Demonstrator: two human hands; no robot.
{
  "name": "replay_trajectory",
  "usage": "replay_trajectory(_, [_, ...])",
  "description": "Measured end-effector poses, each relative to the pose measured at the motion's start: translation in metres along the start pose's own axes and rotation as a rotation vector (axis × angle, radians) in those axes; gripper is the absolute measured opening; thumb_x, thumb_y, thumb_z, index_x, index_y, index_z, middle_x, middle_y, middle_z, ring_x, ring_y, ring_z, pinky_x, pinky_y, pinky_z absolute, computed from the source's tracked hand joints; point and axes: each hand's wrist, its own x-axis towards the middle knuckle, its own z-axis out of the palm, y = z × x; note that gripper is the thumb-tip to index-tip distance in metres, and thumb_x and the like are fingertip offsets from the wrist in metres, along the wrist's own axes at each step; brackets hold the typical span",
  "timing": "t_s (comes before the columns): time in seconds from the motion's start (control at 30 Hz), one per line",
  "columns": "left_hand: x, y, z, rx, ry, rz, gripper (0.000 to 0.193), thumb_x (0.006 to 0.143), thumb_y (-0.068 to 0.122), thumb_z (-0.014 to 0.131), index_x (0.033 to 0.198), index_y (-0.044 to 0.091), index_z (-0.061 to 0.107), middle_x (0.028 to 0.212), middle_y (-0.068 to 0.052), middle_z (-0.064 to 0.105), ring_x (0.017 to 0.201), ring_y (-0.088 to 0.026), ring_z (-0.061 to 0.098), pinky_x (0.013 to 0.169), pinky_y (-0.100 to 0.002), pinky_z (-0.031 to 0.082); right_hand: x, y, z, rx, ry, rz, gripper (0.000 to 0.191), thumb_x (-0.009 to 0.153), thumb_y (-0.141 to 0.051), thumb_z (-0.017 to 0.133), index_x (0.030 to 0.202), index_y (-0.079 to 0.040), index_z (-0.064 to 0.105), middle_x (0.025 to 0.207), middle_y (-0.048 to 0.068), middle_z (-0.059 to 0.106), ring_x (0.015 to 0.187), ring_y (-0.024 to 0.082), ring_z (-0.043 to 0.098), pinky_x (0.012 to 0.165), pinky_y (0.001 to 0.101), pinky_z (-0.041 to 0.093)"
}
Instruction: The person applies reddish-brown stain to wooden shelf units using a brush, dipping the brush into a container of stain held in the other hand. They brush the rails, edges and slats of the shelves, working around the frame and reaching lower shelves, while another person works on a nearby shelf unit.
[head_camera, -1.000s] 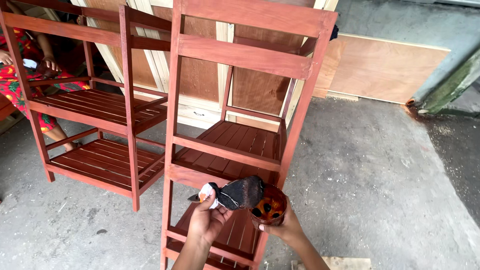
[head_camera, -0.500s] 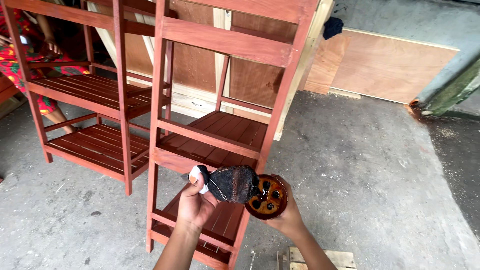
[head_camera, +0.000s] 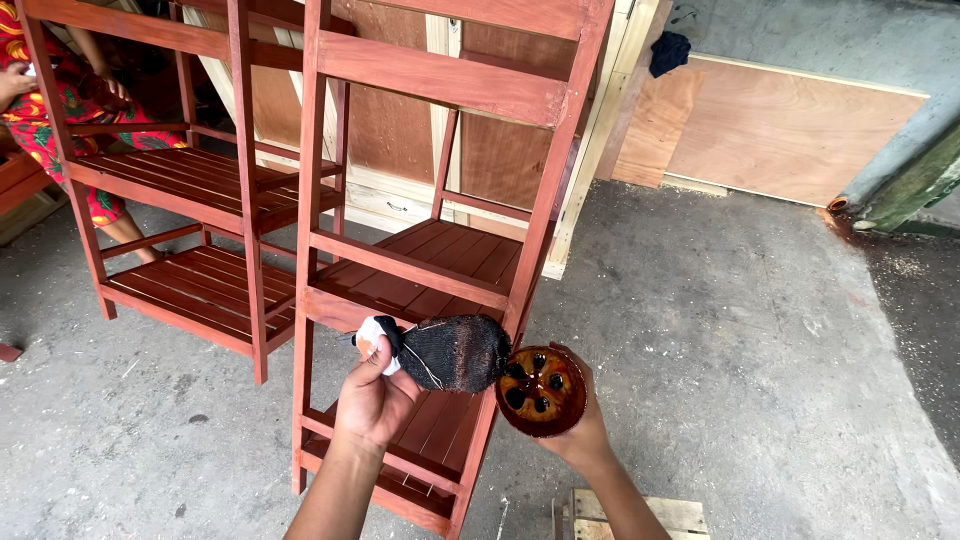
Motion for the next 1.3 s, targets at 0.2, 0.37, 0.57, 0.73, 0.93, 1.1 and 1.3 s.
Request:
replay_trajectory(0.2, [0.008, 0.009, -0.002, 0.052, -0.046, 0.034, 0.028, 0.096, 0.015, 0.065, 0.119, 0.001, 0.062, 0.125, -0.020, 0.068, 0.122, -0.036, 0.063, 0.107, -0.059, 0.050, 0.004, 0.015, 0.003, 0.026, 0.026, 0.041, 0.110, 0.065, -0.011, 0.093, 0.154, -0.009, 0.027, 0.144, 0.013, 0.054, 0.135, 0.026, 0.057, 0.111, 0.0417, 0.052])
replay_trajectory(0.37, [0.042, 0.015, -0.017, 0.018, -0.054, -0.017, 0.029, 0.095, 0.016, 0.065, 0.122, 0.003, 0.062, 0.126, -0.017, 0.069, 0.119, -0.033, 0.065, 0.103, -0.056, 0.051, 0.006, 0.049, 0.003, 0.030, 0.159, 0.091, 0.096, 0.065, -0.010, 0.094, 0.144, -0.004, 0.040, 0.136, 0.014, 0.061, 0.128, 0.027, 0.062, 0.106, 0.0416, 0.054])
replay_trajectory(0.57, [0.126, 0.016, -0.047, 0.013, 0.131, -0.177, 0.024, 0.099, 0.018, 0.065, 0.118, 0.004, 0.063, 0.113, -0.015, 0.073, 0.103, -0.030, 0.071, 0.092, -0.048, 0.060, 0.013, 0.067, 0.002, -0.007, 0.370, 0.232, 0.092, 0.061, -0.009, 0.093, 0.140, -0.002, 0.047, 0.126, 0.015, 0.066, 0.115, 0.028, 0.068, 0.094, 0.0438, 0.059])
replay_trajectory(0.73, [0.209, -0.009, -0.036, 0.019, 0.260, -0.269, 0.014, 0.098, 0.014, 0.066, 0.110, 0.008, 0.062, 0.105, -0.012, 0.072, 0.098, -0.029, 0.071, 0.084, -0.044, 0.064, 0.026, 0.056, 0.013, -0.111, 0.612, 0.239, 0.094, 0.061, -0.009, 0.092, 0.141, -0.004, 0.042, 0.127, 0.015, 0.064, 0.115, 0.026, 0.066, 0.091, 0.0403, 0.060])
replay_trajectory(0.93, [0.271, -0.061, 0.008, -0.303, 0.219, -0.346, 0.022, 0.102, 0.008, 0.058, 0.116, -0.008, 0.053, 0.113, -0.023, 0.069, 0.104, -0.039, 0.073, 0.087, -0.044, 0.061, 0.026, 0.031, 0.038, -0.183, 0.834, 0.368, 0.093, 0.060, -0.010, 0.092, 0.139, -0.005, 0.043, 0.125, 0.015, 0.066, 0.110, 0.027, 0.068, 0.079, 0.0405, 0.064])
replay_trajectory(1.1, [0.297, -0.083, 0.035, -0.440, 0.327, -0.402, 0.021, 0.100, 0.009, 0.057, 0.114, -0.003, 0.049, 0.116, -0.021, 0.066, 0.104, -0.039, 0.072, 0.087, -0.047, 0.060, 0.032, 0.011, 0.043, -0.195, 0.914, 0.573, 0.095, 0.059, -0.010, 0.090, 0.141, -0.010, 0.041, 0.120, 0.017, 0.067, 0.095, 0.034, 0.071, 0.062, 0.0433, 0.060])
replay_trajectory(1.3, [0.313, -0.106, 0.074, -0.446, 0.321, -0.399, 0.021, 0.099, 0.009, 0.060, 0.111, -0.007, 0.054, 0.109, -0.019, 0.066, 0.097, -0.034, 0.073, 0.083, -0.049, 0.062, 0.057, 0.000, 0.043, -0.471, 0.665, 0.163, 0.095, 0.067, -0.010, 0.096, 0.145, -0.005, 0.042, 0.127, 0.017, 0.065, 0.111, 0.024, 0.066, 0.082, 0.0312, 0.060])
